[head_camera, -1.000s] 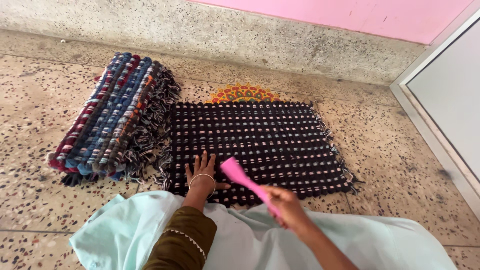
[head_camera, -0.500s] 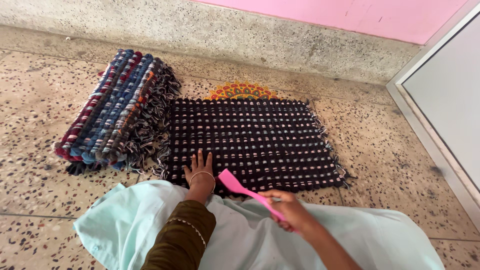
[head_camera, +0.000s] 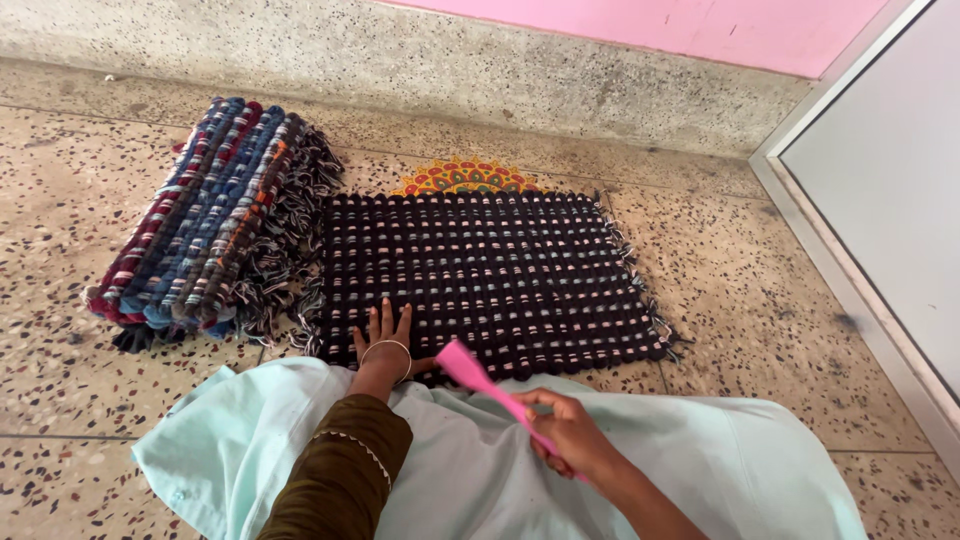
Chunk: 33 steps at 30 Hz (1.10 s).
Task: The person brushes a small woven rug using a pink brush by hand while sitting on the floor.
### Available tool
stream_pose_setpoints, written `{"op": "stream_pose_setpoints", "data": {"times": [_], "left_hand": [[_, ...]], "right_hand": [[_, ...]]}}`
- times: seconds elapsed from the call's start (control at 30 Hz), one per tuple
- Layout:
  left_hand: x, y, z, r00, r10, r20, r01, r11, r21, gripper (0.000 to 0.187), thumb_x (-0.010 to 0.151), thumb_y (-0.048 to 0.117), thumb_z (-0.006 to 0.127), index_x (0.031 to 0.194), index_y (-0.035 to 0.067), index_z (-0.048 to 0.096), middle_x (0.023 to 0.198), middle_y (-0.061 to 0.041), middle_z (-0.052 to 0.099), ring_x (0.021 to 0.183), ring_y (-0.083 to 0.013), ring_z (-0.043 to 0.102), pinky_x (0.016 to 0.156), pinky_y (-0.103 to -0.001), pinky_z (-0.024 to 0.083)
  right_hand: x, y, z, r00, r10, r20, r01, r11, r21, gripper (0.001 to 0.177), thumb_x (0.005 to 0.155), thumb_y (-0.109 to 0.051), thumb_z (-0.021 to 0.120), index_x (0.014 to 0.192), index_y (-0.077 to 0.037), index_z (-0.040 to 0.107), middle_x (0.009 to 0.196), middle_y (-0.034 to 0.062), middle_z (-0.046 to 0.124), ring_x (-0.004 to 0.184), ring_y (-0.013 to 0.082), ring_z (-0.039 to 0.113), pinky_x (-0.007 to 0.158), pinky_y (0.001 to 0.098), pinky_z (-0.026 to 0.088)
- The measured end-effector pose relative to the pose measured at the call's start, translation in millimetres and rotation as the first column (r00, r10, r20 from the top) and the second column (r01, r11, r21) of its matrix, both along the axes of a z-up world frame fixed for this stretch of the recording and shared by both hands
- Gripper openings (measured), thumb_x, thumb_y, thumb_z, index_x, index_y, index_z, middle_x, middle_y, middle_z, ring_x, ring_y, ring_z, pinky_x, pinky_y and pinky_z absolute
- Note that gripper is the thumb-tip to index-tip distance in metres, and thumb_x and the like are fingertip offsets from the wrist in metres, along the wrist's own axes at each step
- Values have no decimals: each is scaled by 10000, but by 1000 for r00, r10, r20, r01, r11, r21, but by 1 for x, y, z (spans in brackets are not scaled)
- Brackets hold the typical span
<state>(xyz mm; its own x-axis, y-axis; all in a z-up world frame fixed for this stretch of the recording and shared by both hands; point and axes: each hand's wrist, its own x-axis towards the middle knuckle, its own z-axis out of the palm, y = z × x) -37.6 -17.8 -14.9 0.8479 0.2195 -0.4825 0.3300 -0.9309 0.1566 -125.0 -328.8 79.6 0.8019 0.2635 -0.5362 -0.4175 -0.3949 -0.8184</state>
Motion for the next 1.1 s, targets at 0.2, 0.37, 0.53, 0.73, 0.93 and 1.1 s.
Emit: {"op": "stream_pose_setpoints", "data": {"times": [0.2, 0.37, 0.53, 0.73, 0.93, 1.1], "left_hand": [[0, -2, 9, 998, 1, -66, -2, 1000, -16, 1319, 711, 860, 671, 1635, 326, -103, 1710, -67, -214, 1578, -286, -156, 1250, -591, 18], [2, -4, 11, 998, 8, -57, -9, 1000, -15, 1319, 710, 861, 673, 1633, 327, -103, 1707, -78, -221, 1573, -302, -154, 1247, -596, 11], [1, -1, 6, 1000, 3, -29, -3, 1000, -17, 1337, 696, 853, 693, 1637, 317, -92, 1708, -87, -207, 1575, -310, -144, 1239, -609, 20], [-2, -1, 5, 1000, -3, -2, 3, 1000, -24, 1331, 689, 846, 705, 1640, 320, -64, 1714, -84, -187, 1578, -312, -128, 1241, -617, 18], [3, 1, -3, 999, -16, -32, 16, 1000, -22, 1278, 749, 826, 683, 1644, 308, -68, 1707, -93, -198, 1575, -315, -148, 1229, -620, 18], [21, 12, -26, 983, 141, 122, -114, 973, -200, 739, 952, 657, 504, 1585, 380, 245, 1726, 10, -7, 1591, -254, -7, 1240, -637, 52]], "right_hand": [[39, -42, 7, 927, -349, 139, 357, 933, -37, 280, 1014, -166, 488, 1224, -142, 671, 601, 53, 568, 384, 110, 409, 314, 258, 318], [31, -55, -1, 880, -471, 63, 474, 880, -42, 213, 1015, -142, 487, 1178, -118, 622, 618, 62, 547, 389, 124, 395, 309, 272, 289], [-15, -27, 7, 994, -10, -113, 16, 998, 53, 296, 1015, -188, 517, 1260, -193, 684, 585, 50, 583, 356, 111, 391, 307, 254, 301], [39, -28, 1, 941, -334, 58, 326, 937, 124, 290, 1020, -145, 497, 1270, -160, 642, 598, 47, 561, 361, 109, 402, 296, 264, 304], [0, 19, 0, 990, -137, -16, 137, 990, -24, 324, 981, -83, 504, 1250, -149, 671, 576, 54, 569, 348, 123, 395, 285, 269, 277], [12, 8, 23, 1000, -25, 10, 26, 993, -111, 328, 1014, -167, 492, 1256, -190, 712, 569, 49, 583, 350, 100, 405, 301, 245, 322]]}}
